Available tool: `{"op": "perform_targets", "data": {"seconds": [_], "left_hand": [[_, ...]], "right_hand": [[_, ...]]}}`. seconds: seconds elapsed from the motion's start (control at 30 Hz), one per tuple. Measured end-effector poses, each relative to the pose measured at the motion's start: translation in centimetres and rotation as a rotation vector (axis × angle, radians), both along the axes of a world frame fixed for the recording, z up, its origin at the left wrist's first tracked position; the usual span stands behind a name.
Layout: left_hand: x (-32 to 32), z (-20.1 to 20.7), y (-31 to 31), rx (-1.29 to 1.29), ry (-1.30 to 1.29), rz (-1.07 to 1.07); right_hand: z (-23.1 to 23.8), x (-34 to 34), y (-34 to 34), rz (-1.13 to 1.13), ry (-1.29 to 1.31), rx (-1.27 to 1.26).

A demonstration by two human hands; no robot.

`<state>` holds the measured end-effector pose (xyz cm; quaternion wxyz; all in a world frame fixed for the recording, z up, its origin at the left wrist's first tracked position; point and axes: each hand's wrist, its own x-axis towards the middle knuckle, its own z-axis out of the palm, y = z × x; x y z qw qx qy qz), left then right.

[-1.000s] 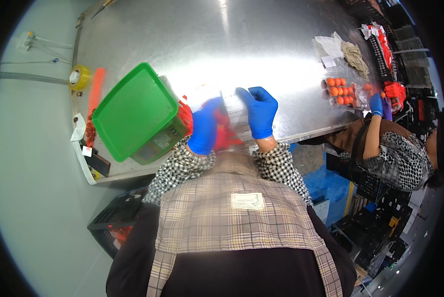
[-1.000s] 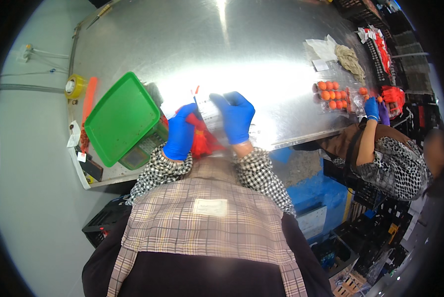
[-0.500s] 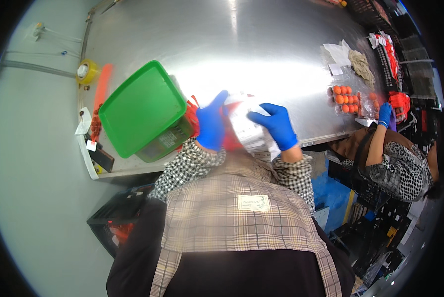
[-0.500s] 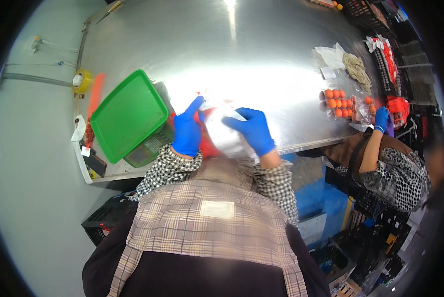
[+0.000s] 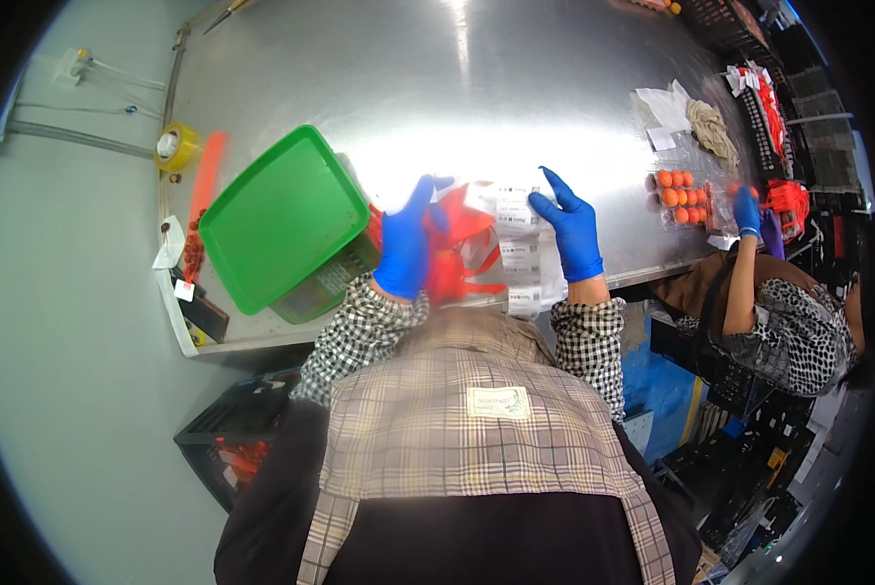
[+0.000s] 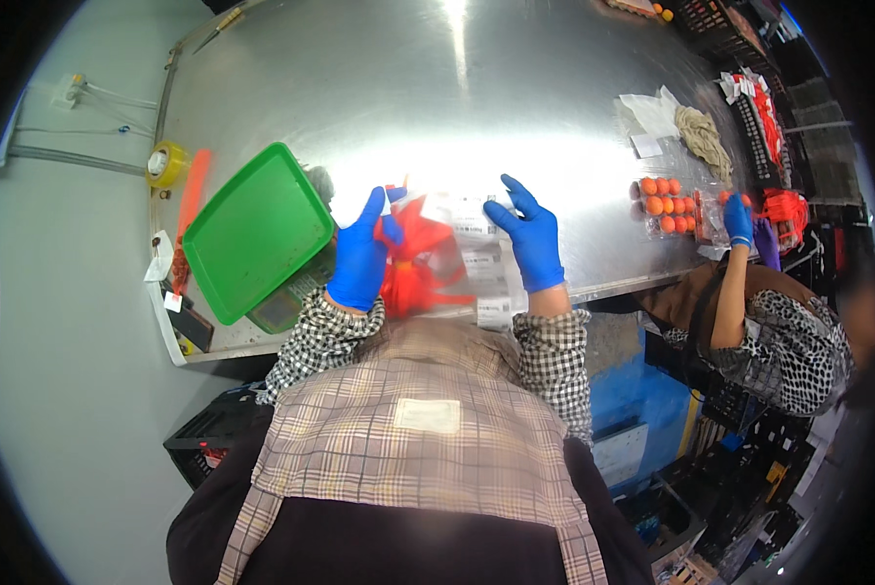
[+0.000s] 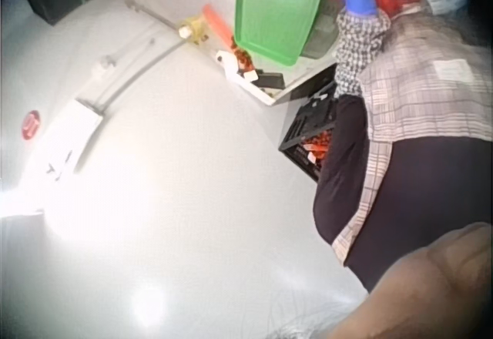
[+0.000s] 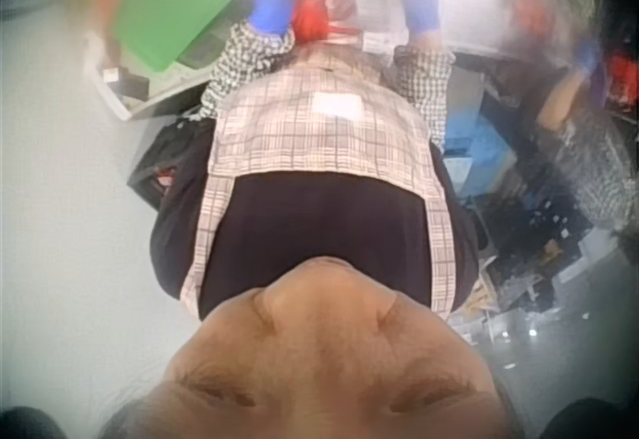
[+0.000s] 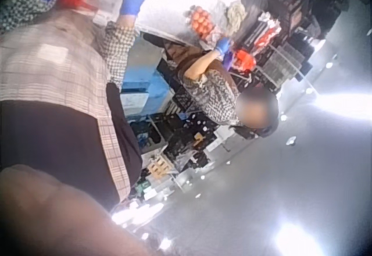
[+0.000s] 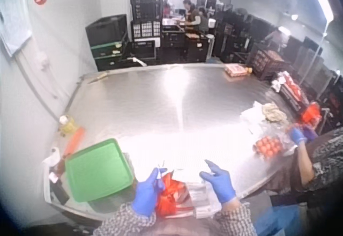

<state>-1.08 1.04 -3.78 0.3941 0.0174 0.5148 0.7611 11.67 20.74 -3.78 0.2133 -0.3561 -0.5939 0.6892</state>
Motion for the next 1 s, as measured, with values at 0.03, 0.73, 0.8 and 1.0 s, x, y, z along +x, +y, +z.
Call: {"op": "perform_targets", "data": {"seconds": [0.03,0.73,0.8,1.0], "left_hand": [[0.1,-0.3,0.0,0.112,-0.129,0.02],[0.6,-1.0,-0.5,0.0,0.392,-0.1],[0.5,-1.7,-0.8,-0.038,0.428,-0.101],[0.5,-3.5,-0.2,-0.049,0.587,-0.041]], "right_hand": [[2.5,-0.2,-0.5,0.036,0.001,-0.058],[2.6,-3.0,-3.5,0.343,-0.056,0.11],[3.1,-2.5,-3.0,0.364,-0.01,-0.068],[4.3,-3.8,-5.1,0.242,0.088,-0.081]]}}
